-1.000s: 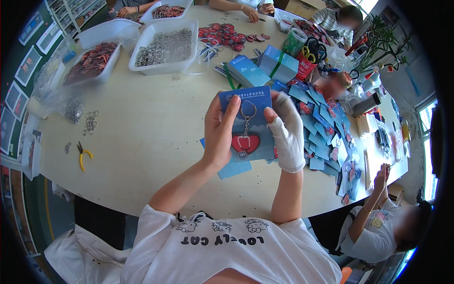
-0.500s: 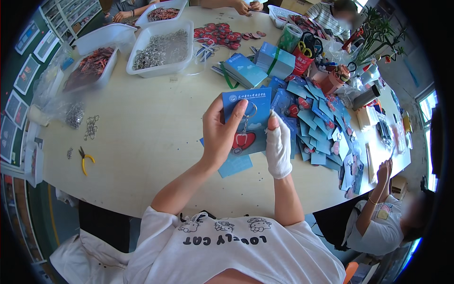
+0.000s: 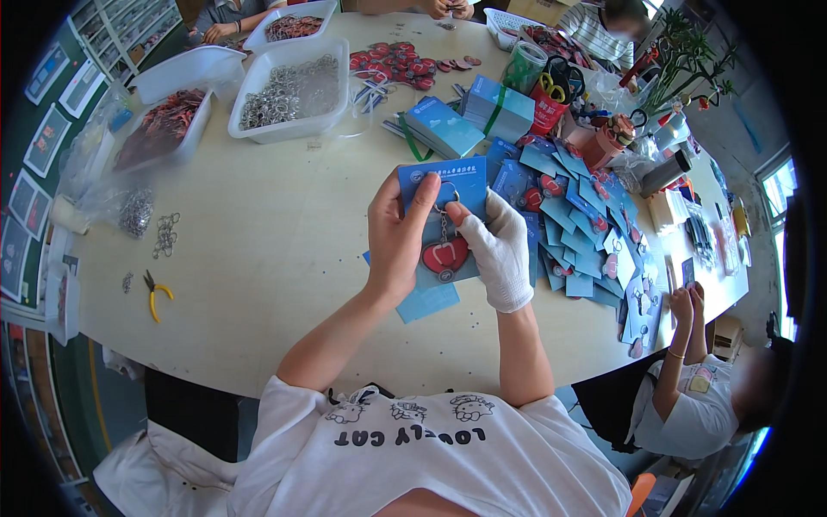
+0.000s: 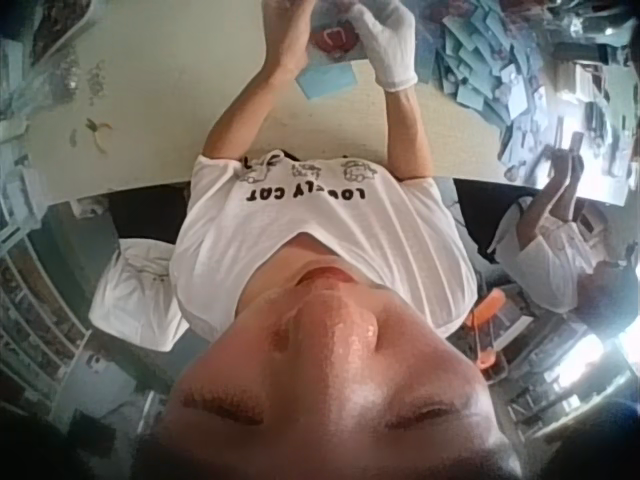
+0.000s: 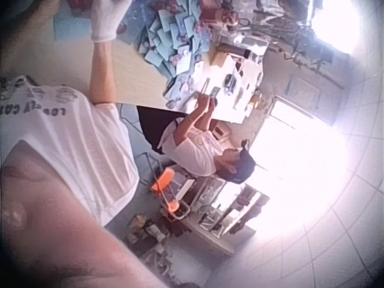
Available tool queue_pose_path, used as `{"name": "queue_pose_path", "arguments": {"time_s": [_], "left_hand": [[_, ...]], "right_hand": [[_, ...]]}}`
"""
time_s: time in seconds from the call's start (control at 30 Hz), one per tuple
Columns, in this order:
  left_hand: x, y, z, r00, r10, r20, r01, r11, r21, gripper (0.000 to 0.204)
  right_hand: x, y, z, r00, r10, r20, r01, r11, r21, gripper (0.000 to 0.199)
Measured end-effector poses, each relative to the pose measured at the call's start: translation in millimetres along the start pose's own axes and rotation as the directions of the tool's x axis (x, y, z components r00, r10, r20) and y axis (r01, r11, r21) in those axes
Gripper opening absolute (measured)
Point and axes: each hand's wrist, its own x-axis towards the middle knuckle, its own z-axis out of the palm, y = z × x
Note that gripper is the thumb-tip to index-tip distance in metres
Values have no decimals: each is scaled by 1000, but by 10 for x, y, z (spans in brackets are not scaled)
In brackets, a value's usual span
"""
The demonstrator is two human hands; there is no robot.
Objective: The person attaches red heart-shaped keychains to blue cardboard backings using a metal ring. They then place the assembled keychains into a clear plastic bag.
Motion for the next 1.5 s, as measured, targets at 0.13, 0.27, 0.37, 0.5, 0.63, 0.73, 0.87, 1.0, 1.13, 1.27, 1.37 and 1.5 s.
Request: {"name": "queue_pose_path", "arguments": {"time_s": [0.13,0.27,0.37,0.5,0.63,0.73,0.87,1.0,1.13,1.27,1.37,1.5], "left_hand": [[18,-54,-4,1000,-12,6,12,1000,11,20],[73,-160,-33,998,31,46,-35,994,108,21],[63,-221,-11,998,3,69,-11,993,118,22],[63,-233,10,998,-42,53,37,995,97,22],[70,-262,-27,994,71,88,-90,969,229,19],[100,-299,-57,989,69,134,-106,951,291,18],[271,-334,-202,980,123,155,-162,948,274,17],[395,-250,-522,880,258,399,-469,607,642,27],[56,-411,-935,793,-312,523,-506,141,851,87],[-126,-659,-1198,665,-558,496,-538,104,837,121],[-175,-713,-1277,676,-525,517,-559,91,824,117],[-176,-714,-1248,673,-501,544,-566,125,815,113]], "right_hand": [[3,103,-27,1000,7,16,-7,1000,18,24],[10,214,-48,1000,13,-18,-13,1000,13,25],[-1,256,-87,998,45,-32,-44,998,33,25],[0,235,-120,997,77,-26,-75,996,52,26],[4,294,-148,999,20,-29,-20,1000,4,24],[11,377,-201,999,11,-31,-13,999,-48,24],[20,350,-509,987,-80,-140,59,988,-146,27],[110,210,-1591,899,-182,-398,-6,904,-427,48],[419,96,-2482,867,-265,-421,-109,725,-680,35],[488,323,-2538,800,-534,-274,-463,-257,-849,46],[242,332,-1760,678,-724,-128,-337,-151,-929,57],[-368,904,-640,958,-205,199,262,355,-897,50]]}}
